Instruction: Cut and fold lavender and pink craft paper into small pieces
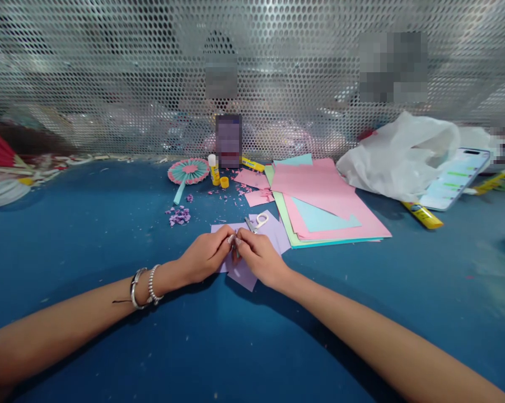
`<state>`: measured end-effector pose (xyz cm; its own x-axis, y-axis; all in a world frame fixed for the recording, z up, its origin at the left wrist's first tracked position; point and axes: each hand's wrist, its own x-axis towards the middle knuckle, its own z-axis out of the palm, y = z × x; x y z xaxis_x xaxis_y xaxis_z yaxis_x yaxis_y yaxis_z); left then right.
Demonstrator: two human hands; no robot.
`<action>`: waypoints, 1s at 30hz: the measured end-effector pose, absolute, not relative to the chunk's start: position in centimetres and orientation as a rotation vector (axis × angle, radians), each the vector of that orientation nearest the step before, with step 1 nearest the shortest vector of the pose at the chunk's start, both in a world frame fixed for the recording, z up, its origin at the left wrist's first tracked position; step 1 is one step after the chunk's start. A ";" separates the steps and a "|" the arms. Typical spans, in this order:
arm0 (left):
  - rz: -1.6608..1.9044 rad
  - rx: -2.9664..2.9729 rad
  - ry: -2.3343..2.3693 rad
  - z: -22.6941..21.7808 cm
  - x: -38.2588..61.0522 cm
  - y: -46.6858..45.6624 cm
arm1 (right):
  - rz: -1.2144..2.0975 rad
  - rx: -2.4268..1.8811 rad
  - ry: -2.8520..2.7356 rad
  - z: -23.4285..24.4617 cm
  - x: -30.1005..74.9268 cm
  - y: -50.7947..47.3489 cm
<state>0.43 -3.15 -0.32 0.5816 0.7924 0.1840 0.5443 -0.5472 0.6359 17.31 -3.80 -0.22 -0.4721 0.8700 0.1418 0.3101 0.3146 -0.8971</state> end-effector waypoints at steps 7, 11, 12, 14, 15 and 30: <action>0.661 2.241 1.025 0.0 0.5 -3.2 | 1.131 -1.029 -1.958 -0.2 17.3 -3.8; 0.663 2.228 1.006 0.1 0.5 -3.1 | 1.099 -1.044 -1.983 -0.3 17.2 -4.0; 0.662 2.232 1.009 0.1 0.5 -3.0 | 1.091 -1.050 -1.984 -0.3 17.2 -4.0; 0.664 2.249 1.022 0.0 0.5 -3.0 | 1.081 -1.059 -1.985 -0.3 17.2 -4.0; 0.668 2.259 1.029 -0.1 0.5 -2.9 | 1.079 -1.062 -1.986 -0.3 17.3 -4.1; 0.796 2.181 1.010 -0.2 0.5 -2.9 | 1.090 -1.065 -1.991 -0.2 17.4 -4.0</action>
